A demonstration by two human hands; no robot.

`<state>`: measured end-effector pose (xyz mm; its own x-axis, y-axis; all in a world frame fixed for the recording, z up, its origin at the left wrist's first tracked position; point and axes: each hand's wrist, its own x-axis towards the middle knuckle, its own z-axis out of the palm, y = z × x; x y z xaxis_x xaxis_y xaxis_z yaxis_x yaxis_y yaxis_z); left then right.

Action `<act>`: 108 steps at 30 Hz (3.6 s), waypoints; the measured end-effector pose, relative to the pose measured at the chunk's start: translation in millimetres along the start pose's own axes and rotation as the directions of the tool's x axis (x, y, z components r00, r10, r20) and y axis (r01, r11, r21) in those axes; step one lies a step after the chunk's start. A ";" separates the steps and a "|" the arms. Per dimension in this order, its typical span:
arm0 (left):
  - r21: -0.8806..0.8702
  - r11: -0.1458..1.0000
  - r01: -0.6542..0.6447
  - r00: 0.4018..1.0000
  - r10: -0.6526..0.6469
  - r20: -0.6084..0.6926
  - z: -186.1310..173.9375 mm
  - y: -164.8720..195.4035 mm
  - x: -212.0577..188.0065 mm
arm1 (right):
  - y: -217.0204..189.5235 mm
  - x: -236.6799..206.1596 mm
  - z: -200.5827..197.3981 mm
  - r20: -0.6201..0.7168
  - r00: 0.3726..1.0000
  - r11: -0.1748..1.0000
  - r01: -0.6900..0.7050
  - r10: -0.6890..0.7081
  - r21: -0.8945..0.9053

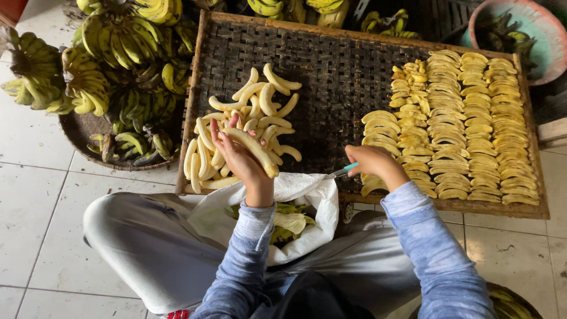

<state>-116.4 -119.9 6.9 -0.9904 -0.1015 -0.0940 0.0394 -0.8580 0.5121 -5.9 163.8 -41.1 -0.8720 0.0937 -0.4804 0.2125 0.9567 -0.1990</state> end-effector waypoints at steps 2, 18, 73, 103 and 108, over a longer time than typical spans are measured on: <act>-0.011 1.000 0.005 1.000 -0.005 0.015 -1.6 -0.3 1.2 | 5.4 -12.1 -14.7 -0.065 0.995 0.997 -0.080 0.079 -0.013; 0.051 0.997 0.065 0.997 -0.067 0.046 -4.2 -10.2 9.5 | -3.9 -1.6 31.0 -0.209 0.907 0.929 0.344 -0.367 -0.136; -0.323 0.889 0.326 0.943 -0.283 0.174 42.0 -10.5 -68.3 | -142.0 -90.8 -37.5 -0.710 0.532 0.807 0.584 -0.462 -0.088; -0.211 0.557 0.803 0.575 -0.633 0.518 3.5 -49.4 -44.9 | -99.4 -49.2 -62.6 -0.681 0.598 0.905 0.306 -0.423 -0.294; -0.250 0.439 0.863 0.505 -0.748 0.430 11.1 -50.3 -39.1 | -93.9 -56.0 -83.0 -0.628 0.776 0.952 -0.145 -0.059 -0.269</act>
<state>-81.2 -67.1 -5.7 -0.5871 0.8070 -0.0634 -0.8041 -0.5905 -0.0693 -13.6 91.6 75.4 -0.9661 0.1894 0.1756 0.2105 0.9714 0.1102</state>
